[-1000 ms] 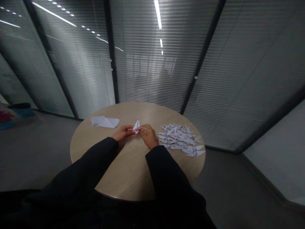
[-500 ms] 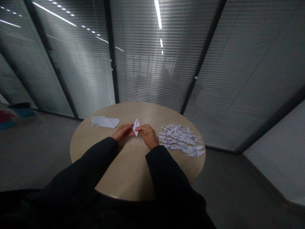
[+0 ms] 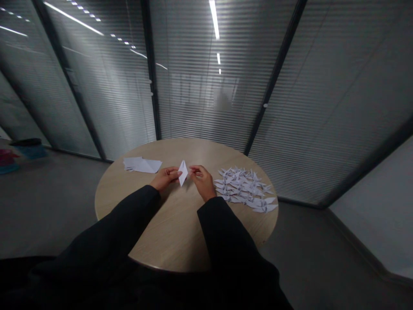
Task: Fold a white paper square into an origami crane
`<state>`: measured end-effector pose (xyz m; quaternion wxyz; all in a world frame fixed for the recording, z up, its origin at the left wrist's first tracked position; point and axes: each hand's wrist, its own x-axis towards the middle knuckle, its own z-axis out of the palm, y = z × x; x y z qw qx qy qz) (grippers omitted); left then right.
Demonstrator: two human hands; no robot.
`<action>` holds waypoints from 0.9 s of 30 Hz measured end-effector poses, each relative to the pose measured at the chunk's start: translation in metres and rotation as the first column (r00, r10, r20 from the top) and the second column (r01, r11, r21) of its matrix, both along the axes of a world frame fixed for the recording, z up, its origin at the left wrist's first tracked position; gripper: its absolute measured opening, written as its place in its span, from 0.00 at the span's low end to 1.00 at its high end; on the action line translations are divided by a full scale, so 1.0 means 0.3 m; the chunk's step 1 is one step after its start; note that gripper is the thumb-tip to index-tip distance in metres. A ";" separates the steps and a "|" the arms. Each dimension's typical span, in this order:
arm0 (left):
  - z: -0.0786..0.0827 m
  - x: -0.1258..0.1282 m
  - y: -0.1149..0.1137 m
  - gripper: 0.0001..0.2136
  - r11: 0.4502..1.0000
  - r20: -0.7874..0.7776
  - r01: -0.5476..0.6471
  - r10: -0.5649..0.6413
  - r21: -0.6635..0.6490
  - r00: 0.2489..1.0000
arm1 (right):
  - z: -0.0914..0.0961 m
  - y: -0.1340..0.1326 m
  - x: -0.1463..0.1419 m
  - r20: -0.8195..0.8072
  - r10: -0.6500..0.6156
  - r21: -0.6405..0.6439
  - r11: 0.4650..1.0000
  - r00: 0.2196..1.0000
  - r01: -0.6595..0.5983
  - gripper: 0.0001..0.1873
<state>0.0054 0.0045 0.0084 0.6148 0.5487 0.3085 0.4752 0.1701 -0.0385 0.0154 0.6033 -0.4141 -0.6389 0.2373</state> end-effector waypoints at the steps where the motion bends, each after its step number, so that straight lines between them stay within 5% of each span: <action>1: -0.001 0.000 0.001 0.17 1.000 -0.013 0.001 -0.001 0.000 1.000 | -0.004 0.005 0.001 -0.011 0.000 -0.034 0.999 1.000 -0.001 0.14; 12: 0.001 0.006 -0.005 0.18 0.998 -0.077 0.013 -0.007 0.068 0.997 | -0.039 0.035 0.006 0.035 0.017 -0.164 0.986 0.999 -0.012 0.16; 17: 0.002 0.006 -0.005 0.18 0.996 -0.118 -0.018 0.028 0.083 0.993 | -0.034 0.022 0.001 0.092 0.108 -0.156 0.983 0.990 -0.093 0.12; 27: 0.019 -0.004 -0.011 0.15 0.987 -0.168 -0.051 0.077 0.153 0.983 | -0.051 0.038 0.015 0.132 0.061 -0.114 0.992 0.989 -0.046 0.12</action>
